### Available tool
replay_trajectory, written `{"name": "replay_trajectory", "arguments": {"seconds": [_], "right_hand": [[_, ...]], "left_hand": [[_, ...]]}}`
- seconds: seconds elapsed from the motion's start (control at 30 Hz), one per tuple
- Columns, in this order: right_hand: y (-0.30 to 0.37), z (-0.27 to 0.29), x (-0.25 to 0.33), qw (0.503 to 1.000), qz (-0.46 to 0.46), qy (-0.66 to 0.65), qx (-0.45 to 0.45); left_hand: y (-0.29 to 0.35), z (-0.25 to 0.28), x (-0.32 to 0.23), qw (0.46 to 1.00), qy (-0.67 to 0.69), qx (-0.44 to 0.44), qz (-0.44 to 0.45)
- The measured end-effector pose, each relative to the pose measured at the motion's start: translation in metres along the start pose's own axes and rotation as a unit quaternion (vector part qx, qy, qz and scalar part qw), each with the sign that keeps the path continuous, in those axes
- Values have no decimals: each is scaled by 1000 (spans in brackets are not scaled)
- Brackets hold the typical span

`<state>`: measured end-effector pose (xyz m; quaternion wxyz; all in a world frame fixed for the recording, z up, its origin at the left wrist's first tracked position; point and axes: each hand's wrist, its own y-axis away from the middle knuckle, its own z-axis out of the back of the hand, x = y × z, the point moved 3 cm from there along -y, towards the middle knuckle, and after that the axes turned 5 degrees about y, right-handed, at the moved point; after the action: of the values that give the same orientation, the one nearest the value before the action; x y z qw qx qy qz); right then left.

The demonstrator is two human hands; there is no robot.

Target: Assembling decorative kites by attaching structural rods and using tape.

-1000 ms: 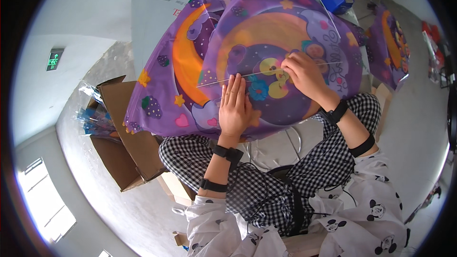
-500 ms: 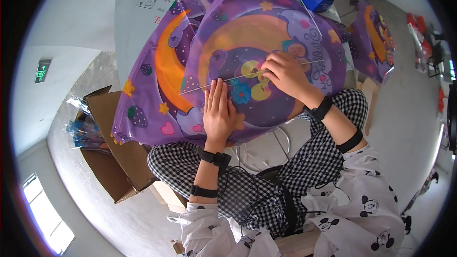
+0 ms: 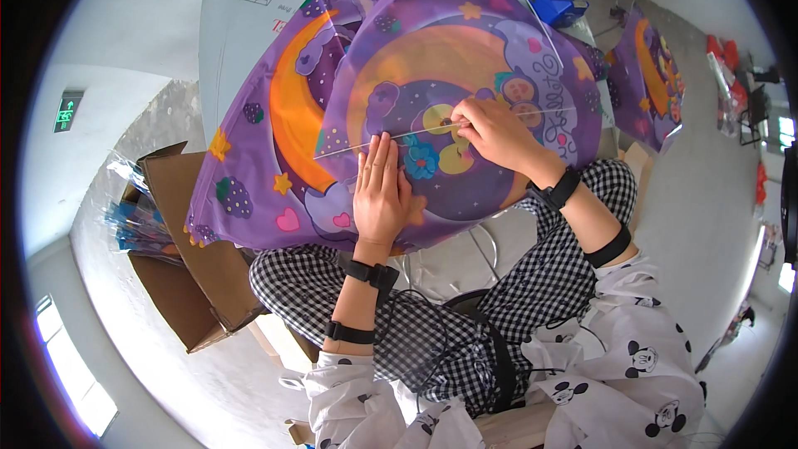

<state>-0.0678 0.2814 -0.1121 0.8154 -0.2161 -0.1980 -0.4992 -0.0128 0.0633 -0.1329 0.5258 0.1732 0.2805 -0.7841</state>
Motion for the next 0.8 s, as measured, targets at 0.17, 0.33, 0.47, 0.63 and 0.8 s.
{"name": "replay_trajectory", "arguments": {"seconds": [0.17,0.33,0.47,0.63,0.8], "right_hand": [[-2,-5,3,999,13,-13,-36],[-4,-13,11,996,2,7,-88],[-6,-19,13,997,-29,5,-76],[-8,-20,9,996,-42,-36,-76],[-5,-19,4,996,-49,-36,-66]], "left_hand": [[0,0,1,1000,-15,-13,-14],[1,-1,2,1000,-24,-4,-6],[1,-1,2,1000,-26,-2,-7],[2,-1,2,1000,-28,-2,-9],[2,-1,2,1000,-30,0,-8]]}}
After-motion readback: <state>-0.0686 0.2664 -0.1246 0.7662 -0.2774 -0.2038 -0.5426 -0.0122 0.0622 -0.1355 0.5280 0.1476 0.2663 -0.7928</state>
